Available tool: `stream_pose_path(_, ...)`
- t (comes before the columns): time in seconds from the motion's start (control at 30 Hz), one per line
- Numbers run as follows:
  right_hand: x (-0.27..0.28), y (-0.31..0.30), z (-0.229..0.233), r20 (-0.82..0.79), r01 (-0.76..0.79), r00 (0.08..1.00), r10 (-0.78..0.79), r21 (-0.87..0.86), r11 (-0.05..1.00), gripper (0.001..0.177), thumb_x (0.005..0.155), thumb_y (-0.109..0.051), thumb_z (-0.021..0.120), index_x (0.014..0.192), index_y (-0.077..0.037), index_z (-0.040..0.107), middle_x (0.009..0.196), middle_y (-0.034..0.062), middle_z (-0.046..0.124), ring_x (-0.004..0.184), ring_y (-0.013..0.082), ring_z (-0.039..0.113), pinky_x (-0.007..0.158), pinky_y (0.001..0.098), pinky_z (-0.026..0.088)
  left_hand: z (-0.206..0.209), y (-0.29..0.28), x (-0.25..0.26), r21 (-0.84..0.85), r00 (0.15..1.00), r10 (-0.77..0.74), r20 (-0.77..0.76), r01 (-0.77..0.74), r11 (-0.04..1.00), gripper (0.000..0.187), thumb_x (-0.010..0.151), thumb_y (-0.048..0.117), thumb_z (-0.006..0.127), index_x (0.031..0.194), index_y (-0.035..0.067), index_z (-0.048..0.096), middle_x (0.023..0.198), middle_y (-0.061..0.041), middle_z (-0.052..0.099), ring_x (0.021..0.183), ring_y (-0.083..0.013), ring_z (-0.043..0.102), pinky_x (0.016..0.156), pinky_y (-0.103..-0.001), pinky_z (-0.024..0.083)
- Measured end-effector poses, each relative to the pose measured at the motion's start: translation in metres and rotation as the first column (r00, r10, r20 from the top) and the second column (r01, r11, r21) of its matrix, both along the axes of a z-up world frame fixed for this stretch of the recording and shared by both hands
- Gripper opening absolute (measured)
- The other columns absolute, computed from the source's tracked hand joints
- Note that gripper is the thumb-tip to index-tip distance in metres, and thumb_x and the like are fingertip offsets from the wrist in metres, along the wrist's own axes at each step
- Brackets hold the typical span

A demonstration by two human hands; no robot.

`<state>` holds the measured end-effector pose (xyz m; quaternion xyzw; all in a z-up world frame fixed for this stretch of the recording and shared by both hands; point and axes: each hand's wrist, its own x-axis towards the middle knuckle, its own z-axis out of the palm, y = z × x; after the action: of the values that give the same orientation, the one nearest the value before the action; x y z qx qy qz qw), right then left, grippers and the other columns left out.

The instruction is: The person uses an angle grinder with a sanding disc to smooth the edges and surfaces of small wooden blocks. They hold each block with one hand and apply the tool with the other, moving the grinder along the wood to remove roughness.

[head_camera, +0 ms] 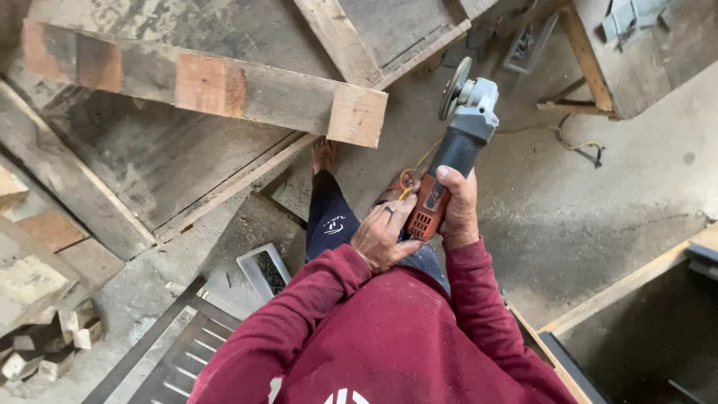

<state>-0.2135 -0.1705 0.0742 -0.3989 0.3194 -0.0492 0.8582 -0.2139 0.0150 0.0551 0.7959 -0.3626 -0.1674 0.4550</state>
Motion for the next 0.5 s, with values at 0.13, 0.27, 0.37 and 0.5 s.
stream_pose_path(0.13,0.009,0.005,0.003,0.015,0.001,1.000,-0.002,0.026,1.000,0.045,0.087,-0.025,0.071,0.117,-0.002,0.045,0.087,0.0134,0.062,0.071,0.0240,0.069,0.065,0.0378,0.062,0.000,0.003,-0.002,-0.004,0.984,0.110,-0.142,-0.111,0.994,0.085,0.078,0.022,0.084,0.150,0.002,0.045,0.135,-0.020,0.061,0.119,-0.0386,0.061,0.104,-0.045,0.048)
stream_pose_path(0.27,0.015,0.011,0.007,0.000,-0.001,1.000,0.001,-0.045,0.999,0.043,0.087,-0.026,0.070,0.115,-0.003,0.047,0.086,0.0129,0.062,0.070,0.0238,0.069,0.063,0.0371,0.061,0.006,0.001,-0.003,0.005,0.974,0.168,-0.149,-0.169,0.986,0.080,0.081,0.024,0.083,0.150,0.004,0.048,0.135,-0.018,0.061,0.126,-0.0369,0.059,0.109,-0.045,0.047)
stream_pose_path(0.37,0.017,0.019,0.014,-0.026,0.000,1.000,-0.002,-0.073,0.997,0.046,0.086,-0.027,0.071,0.117,-0.002,0.047,0.088,0.0117,0.063,0.070,0.0233,0.069,0.061,0.0369,0.061,0.013,0.018,0.023,0.027,0.999,0.037,-0.011,-0.036,0.999,0.087,0.075,0.043,0.085,0.144,0.003,0.049,0.136,-0.019,0.059,0.125,-0.0360,0.057,0.109,-0.048,0.045)
stream_pose_path(0.5,0.024,0.030,0.026,-0.072,-0.014,0.997,0.004,-0.129,0.991,0.051,0.082,-0.028,0.071,0.119,-0.002,0.049,0.085,0.0108,0.064,0.066,0.0225,0.069,0.058,0.0368,0.061,0.011,0.101,0.139,0.232,0.908,-0.010,0.419,-0.096,0.968,0.080,0.078,0.062,0.081,0.141,0.018,0.057,0.143,-0.009,0.055,0.137,-0.0345,0.048,0.123,-0.057,0.029)
